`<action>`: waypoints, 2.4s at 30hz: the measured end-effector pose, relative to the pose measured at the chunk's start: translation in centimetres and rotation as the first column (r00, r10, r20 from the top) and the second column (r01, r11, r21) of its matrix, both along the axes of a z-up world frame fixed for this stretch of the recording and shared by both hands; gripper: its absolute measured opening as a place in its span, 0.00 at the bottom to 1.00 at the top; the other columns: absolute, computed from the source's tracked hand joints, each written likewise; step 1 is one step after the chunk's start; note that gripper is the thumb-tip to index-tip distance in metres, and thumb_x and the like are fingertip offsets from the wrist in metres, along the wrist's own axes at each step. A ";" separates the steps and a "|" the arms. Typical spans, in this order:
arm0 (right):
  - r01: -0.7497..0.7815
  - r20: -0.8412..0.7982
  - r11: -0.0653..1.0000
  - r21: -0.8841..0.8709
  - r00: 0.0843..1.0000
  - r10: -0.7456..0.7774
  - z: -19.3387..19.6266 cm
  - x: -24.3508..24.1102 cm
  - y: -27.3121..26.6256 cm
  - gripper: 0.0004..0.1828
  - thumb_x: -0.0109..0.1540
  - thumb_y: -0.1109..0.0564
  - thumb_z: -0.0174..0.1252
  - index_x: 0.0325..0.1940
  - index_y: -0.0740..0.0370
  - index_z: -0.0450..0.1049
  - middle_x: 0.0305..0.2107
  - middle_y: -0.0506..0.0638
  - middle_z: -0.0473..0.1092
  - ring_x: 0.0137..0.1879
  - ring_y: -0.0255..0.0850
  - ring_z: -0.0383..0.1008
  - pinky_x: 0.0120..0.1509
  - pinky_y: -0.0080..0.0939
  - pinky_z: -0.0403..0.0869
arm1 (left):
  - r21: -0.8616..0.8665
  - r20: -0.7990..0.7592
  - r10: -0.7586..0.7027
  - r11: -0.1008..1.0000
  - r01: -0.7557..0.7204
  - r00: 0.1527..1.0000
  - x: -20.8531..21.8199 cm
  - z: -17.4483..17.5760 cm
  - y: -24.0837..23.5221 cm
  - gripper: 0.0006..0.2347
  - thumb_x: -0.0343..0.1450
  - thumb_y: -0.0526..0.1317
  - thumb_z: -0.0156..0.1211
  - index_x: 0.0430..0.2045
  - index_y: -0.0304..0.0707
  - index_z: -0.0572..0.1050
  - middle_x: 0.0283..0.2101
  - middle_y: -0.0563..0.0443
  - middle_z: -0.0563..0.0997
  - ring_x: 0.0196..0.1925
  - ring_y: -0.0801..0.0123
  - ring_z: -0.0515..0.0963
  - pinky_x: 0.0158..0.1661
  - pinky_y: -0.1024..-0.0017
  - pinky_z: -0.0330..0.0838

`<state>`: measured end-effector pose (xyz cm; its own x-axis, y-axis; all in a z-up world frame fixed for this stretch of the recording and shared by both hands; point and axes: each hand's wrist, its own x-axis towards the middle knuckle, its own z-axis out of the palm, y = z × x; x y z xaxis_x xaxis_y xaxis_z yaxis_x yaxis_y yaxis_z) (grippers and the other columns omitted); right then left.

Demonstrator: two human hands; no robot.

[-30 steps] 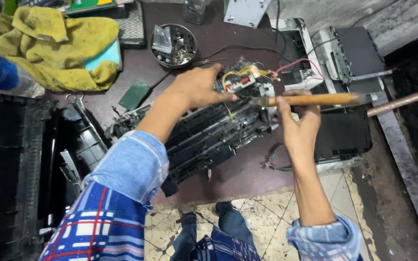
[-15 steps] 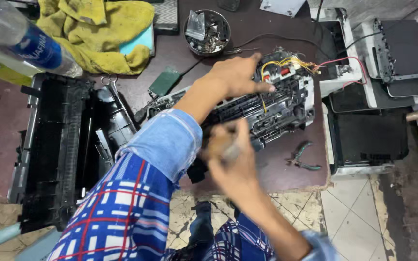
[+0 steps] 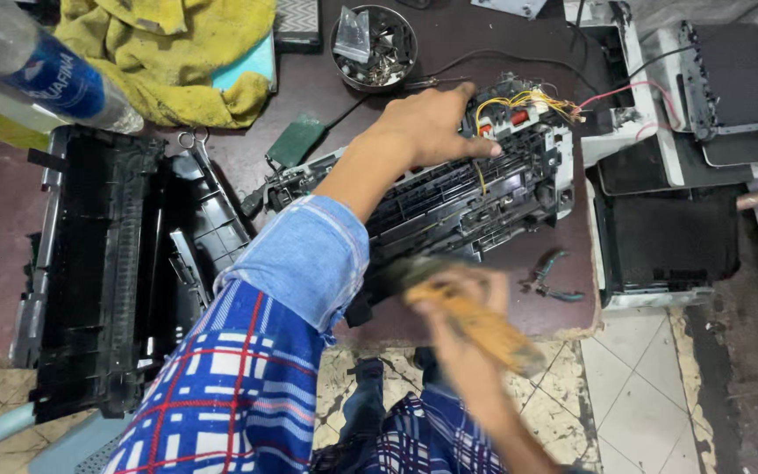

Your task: The person uses a brush to clean the interior of a disassembled printer, then manipulates internal components and wires with both hands. The person repositions the printer chassis and continues to adjust parts inside.

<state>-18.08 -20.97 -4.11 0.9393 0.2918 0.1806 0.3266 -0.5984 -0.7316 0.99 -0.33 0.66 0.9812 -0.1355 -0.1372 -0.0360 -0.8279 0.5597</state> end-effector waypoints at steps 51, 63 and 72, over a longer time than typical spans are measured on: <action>0.113 0.108 0.959 0.258 0.984 -0.145 -0.1 8.1 -6.6 0.15 0.62 0.63 0.64 0.51 0.68 0.71 0.47 0.59 0.73 0.49 0.42 0.78 0.53 0.36 0.78 | 0.039 -0.032 0.049 0.998 -0.048 0.998 -1.7 2.0 -0.1 0.41 0.61 0.66 0.65 0.64 0.37 0.64 0.46 0.32 0.82 0.49 0.40 0.81 0.49 0.49 0.74; 0.055 0.020 0.972 0.229 0.998 -0.061 -2.1 6.8 -5.0 0.18 0.60 0.58 0.72 0.48 0.64 0.72 0.43 0.57 0.75 0.42 0.39 0.78 0.48 0.35 0.75 | -0.006 0.008 0.051 0.999 -0.051 0.999 -2.0 2.0 -0.1 0.41 0.60 0.65 0.67 0.62 0.37 0.66 0.45 0.31 0.82 0.49 0.39 0.81 0.48 0.49 0.75; 0.038 0.202 0.997 0.071 0.978 -0.052 2.0 5.1 -1.9 0.09 0.60 0.56 0.70 0.43 0.60 0.83 0.42 0.50 0.72 0.45 0.40 0.72 0.46 0.37 0.73 | 0.021 -0.020 0.064 0.998 -0.063 0.998 -2.6 1.8 -1.4 0.40 0.60 0.65 0.67 0.64 0.41 0.64 0.44 0.32 0.82 0.49 0.40 0.81 0.49 0.49 0.75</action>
<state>-12.94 -22.85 -2.13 0.8928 0.2311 0.3866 0.4464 -0.5684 -0.6911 -1.58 -1.69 2.44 0.9848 -0.0698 -0.1592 0.0283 -0.8393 0.5429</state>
